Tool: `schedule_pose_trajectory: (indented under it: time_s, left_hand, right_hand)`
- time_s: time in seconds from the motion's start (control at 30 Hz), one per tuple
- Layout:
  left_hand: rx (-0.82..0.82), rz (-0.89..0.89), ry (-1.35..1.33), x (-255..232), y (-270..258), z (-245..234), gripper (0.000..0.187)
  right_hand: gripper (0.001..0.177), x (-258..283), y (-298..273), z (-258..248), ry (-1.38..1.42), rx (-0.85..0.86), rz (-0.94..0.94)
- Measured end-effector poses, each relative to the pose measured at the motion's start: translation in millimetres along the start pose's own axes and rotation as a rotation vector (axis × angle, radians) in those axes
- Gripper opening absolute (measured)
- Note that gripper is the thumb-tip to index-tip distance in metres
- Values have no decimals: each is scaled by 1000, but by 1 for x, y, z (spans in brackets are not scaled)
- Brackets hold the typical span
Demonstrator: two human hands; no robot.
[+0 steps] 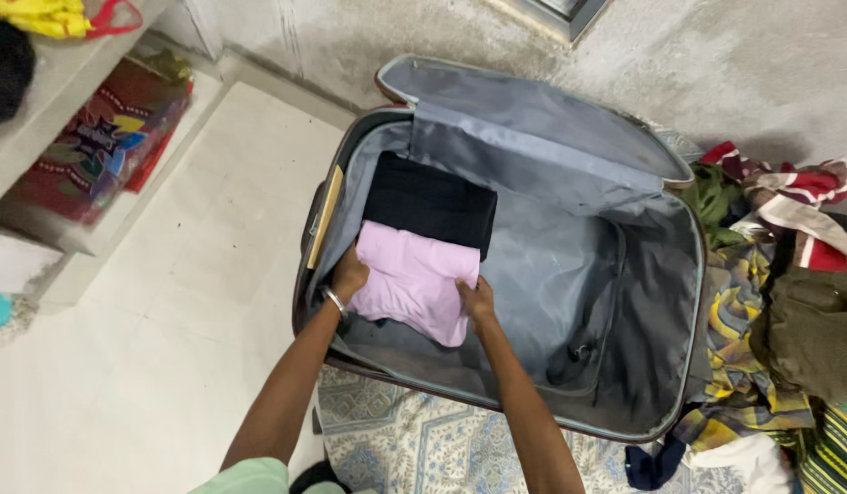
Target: The person folds a shirt and a pair of pants on a patterned surface and places them into an open suitcase.
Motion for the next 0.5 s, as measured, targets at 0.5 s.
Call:
schedule_pose_trajectory:
  time_s: [0.5]
  left_hand:
    - [365,-514,230,1,-13,-3,37]
  right_hand:
    - [32,-10,-8,13,-51,77,-95]
Point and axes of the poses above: each hand's wrist, its own y-axis towards the middle knuckle, its own z-axis out of the palm, x = y × z, the point moved 7 cm from there along y, towards the middle knuckle, and after that the axes turned 12 degrees about z, right-handed, at the moved point
